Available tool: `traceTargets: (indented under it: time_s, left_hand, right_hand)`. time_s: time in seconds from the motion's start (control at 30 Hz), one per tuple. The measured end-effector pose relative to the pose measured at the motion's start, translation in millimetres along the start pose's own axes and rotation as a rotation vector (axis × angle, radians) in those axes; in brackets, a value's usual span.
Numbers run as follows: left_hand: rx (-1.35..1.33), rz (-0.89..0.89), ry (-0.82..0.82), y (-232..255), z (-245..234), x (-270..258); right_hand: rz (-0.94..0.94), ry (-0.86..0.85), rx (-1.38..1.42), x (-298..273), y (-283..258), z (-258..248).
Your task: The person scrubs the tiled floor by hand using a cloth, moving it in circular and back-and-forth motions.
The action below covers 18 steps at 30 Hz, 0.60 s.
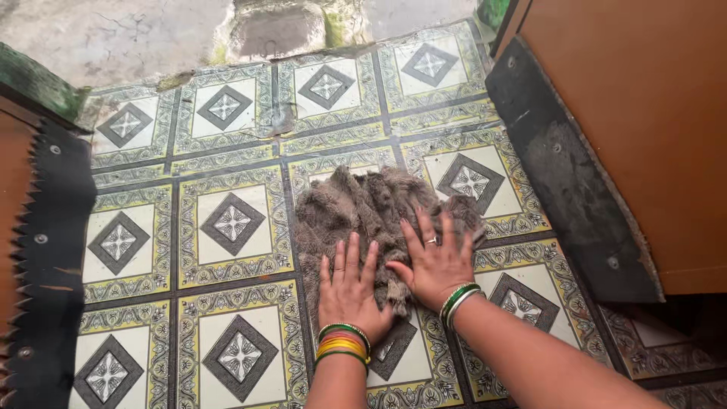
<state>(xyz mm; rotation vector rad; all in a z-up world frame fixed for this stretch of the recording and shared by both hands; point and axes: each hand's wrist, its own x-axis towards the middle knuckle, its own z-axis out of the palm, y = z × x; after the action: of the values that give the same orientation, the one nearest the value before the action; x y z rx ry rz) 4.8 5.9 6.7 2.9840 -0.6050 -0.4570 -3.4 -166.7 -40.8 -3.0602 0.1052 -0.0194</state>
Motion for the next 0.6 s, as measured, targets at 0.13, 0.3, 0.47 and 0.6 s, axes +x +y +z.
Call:
traceTargets:
  time_s: [0.13, 0.3, 0.47, 0.6]
  left_hand:
    - [0.028, 0.01, -0.092, -3, -4, 7]
    - [-0.002, 0.06, -0.034, -20, -7, 30]
    - [0.004, 0.089, 0.017, -33, -11, 59]
    - [0.017, 0.05, -0.003, -42, -17, 77]
  right_hand:
    - [-0.055, -0.154, 0.002, 7, 6, -1]
    - [-0.031, -0.404, -0.026, 37, -4, -29]
    - [-0.088, -0.368, -0.003, 71, -9, -32]
    - [-0.119, -0.358, -0.012, 98, -13, -29]
